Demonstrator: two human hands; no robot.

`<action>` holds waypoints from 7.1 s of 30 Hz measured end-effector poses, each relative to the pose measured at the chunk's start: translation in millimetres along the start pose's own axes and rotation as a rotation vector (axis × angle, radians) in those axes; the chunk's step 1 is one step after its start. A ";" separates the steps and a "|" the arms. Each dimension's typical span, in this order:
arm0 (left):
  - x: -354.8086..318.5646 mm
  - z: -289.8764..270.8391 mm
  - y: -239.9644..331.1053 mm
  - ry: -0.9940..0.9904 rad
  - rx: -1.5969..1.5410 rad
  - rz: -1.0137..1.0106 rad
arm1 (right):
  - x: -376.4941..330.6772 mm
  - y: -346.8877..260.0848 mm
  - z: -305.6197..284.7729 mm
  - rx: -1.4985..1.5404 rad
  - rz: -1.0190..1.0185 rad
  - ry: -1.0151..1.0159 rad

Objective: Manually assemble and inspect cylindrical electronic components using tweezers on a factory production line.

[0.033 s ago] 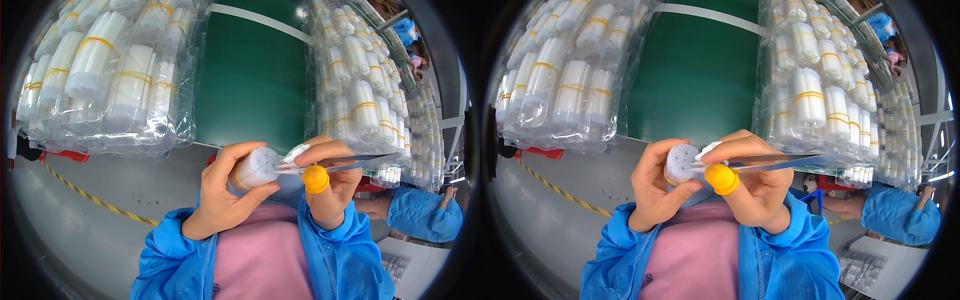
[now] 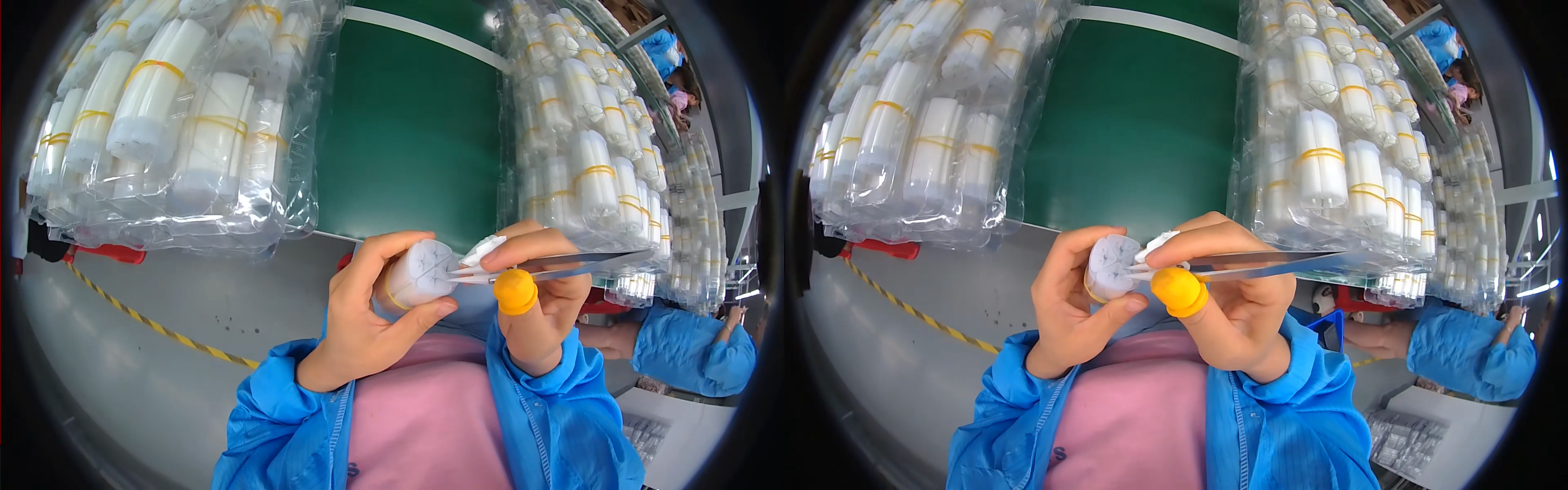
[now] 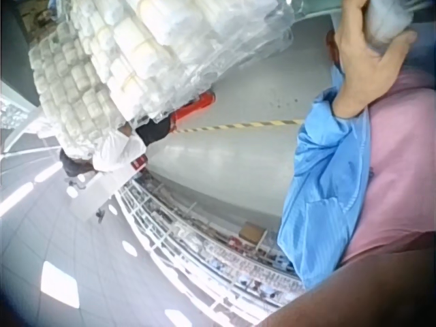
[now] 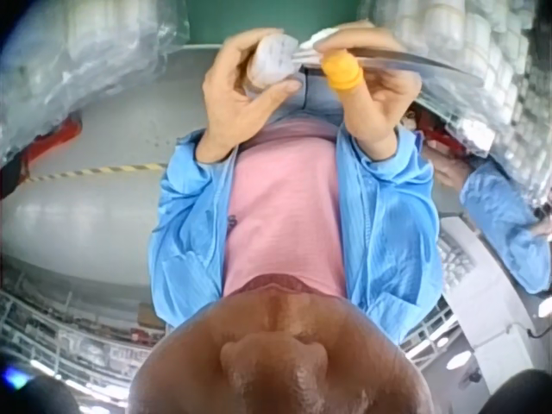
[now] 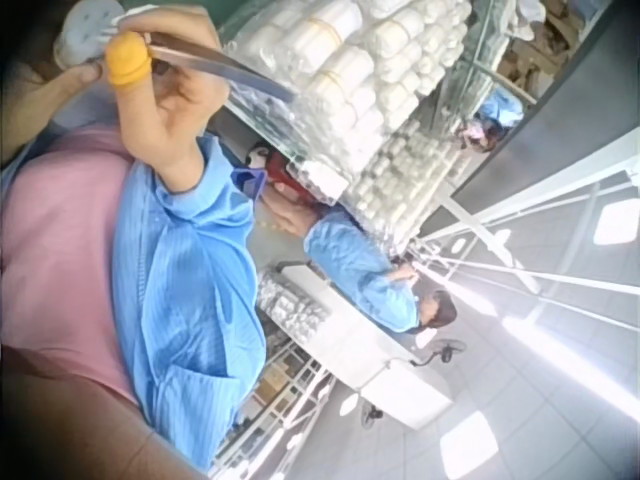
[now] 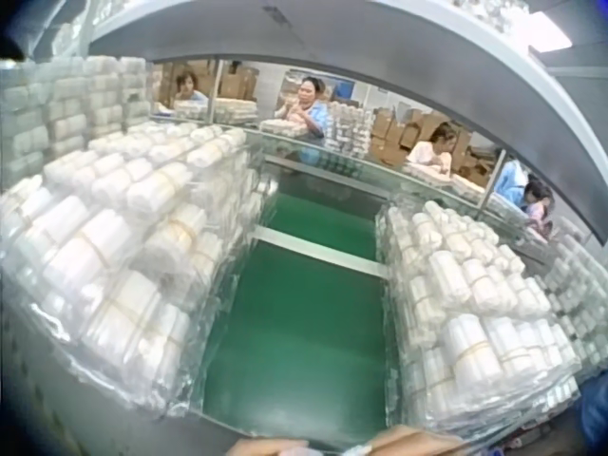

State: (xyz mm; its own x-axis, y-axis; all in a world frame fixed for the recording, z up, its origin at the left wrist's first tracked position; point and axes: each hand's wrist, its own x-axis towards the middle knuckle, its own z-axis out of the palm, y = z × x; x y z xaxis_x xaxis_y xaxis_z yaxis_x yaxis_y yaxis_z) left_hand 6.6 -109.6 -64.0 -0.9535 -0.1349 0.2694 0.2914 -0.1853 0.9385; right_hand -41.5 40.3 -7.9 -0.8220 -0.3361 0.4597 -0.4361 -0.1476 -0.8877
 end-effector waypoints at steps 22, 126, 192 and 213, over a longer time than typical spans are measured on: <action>-4.0 76.6 1.2 -0.369 0.095 0.102 | -52.1 -21.8 -75.7 -0.039 -0.048 0.153; -16.9 96.3 -3.4 -0.257 0.353 0.206 | -59.7 -21.3 -90.1 -0.270 -0.166 0.075; -18.4 95.9 -5.7 -0.303 0.162 0.103 | -60.7 -20.9 -95.0 -0.254 -0.151 0.094; -13.5 88.6 -4.8 -0.481 -0.091 -0.001 | -73.5 -32.5 -76.5 0.115 -0.001 0.404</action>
State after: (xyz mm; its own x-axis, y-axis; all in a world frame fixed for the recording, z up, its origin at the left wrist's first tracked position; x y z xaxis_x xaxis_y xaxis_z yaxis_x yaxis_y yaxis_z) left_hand 11.3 -20.6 -53.0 -0.8748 0.3263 0.3580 0.2756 -0.2724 0.9219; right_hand 5.2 140.9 -10.9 -0.9091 0.0528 0.4132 -0.4121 -0.2579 -0.8739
